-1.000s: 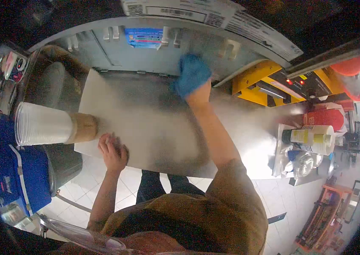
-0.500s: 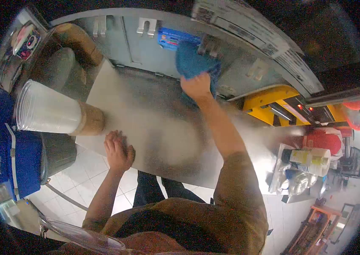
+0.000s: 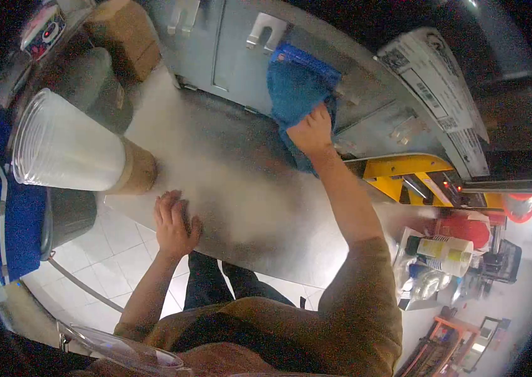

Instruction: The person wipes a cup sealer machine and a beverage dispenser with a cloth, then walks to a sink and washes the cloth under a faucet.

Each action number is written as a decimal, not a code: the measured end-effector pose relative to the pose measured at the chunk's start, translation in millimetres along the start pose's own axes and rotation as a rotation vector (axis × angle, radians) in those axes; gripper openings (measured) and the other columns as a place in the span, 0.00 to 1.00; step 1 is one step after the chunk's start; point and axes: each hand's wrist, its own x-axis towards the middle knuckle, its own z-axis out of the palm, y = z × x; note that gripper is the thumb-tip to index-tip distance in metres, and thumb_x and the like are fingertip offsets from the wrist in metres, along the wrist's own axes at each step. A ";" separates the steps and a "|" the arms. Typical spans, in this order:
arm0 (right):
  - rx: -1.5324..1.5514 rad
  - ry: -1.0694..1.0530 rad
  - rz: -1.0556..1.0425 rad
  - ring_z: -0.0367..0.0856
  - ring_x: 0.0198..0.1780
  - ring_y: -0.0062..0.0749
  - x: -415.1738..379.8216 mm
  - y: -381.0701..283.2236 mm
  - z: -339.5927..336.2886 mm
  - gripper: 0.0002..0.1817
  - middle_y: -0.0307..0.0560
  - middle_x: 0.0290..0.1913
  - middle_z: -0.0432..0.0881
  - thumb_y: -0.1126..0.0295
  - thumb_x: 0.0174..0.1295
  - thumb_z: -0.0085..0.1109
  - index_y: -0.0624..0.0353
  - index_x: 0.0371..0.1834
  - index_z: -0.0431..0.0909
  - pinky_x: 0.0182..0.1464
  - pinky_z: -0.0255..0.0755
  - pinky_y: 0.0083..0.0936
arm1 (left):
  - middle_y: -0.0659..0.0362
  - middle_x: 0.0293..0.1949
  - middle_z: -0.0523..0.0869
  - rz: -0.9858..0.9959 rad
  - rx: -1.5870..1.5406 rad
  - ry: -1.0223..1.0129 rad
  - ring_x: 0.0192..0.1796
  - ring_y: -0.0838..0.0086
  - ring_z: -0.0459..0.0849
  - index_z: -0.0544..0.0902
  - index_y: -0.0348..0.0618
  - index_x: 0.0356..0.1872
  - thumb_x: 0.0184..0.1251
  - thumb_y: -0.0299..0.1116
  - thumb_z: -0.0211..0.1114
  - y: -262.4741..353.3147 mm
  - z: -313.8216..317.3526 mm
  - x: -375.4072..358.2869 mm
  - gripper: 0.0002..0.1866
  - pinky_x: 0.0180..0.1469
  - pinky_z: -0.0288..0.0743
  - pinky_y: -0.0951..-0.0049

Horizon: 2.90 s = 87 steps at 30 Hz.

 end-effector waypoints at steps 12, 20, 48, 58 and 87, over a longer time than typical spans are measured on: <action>-0.321 0.262 0.259 0.68 0.44 0.51 60.6 -22.2 14.0 0.09 0.49 0.35 0.77 0.71 0.38 0.55 0.56 0.27 0.79 0.44 0.62 0.49 | 0.45 0.53 0.68 -0.009 -0.004 0.015 0.58 0.50 0.65 0.70 0.35 0.43 0.45 0.35 0.59 -3.5 0.1 3.1 0.22 0.61 0.54 0.45; -0.277 -0.012 0.231 0.71 0.40 0.54 48.5 -17.5 -8.2 0.09 0.48 0.34 0.78 0.69 0.38 0.56 0.58 0.26 0.79 0.48 0.62 0.50 | 0.45 0.53 0.68 -0.006 -0.037 -0.004 0.58 0.49 0.65 0.70 0.35 0.42 0.45 0.35 0.60 -4.5 -2.7 2.5 0.22 0.61 0.55 0.44; -0.145 0.086 -0.254 0.69 0.51 0.36 132.3 -79.0 40.9 0.11 0.40 0.37 0.77 0.68 0.50 0.47 0.56 0.34 0.78 0.55 0.62 0.35 | 0.47 0.55 0.67 -0.055 -0.035 0.012 0.59 0.53 0.64 0.72 0.36 0.45 0.46 0.37 0.59 -7.8 0.5 -2.6 0.23 0.63 0.53 0.49; -0.080 -0.229 -0.438 0.68 0.52 0.34 112.1 -97.5 101.1 0.18 0.41 0.47 0.75 0.68 0.52 0.46 0.59 0.47 0.74 0.59 0.58 0.33 | 0.47 0.54 0.67 -0.045 -0.104 0.020 0.58 0.49 0.63 0.69 0.36 0.44 0.46 0.35 0.60 -10.4 -1.7 -1.4 0.23 0.61 0.54 0.45; -0.170 -0.190 -0.183 0.67 0.56 0.31 29.6 -51.6 20.0 0.19 0.39 0.49 0.73 0.70 0.52 0.48 0.57 0.50 0.72 0.65 0.55 0.35 | 0.44 0.54 0.66 0.029 0.027 0.039 0.60 0.48 0.62 0.68 0.34 0.47 0.47 0.36 0.60 2.9 -4.8 -4.0 0.25 0.62 0.51 0.47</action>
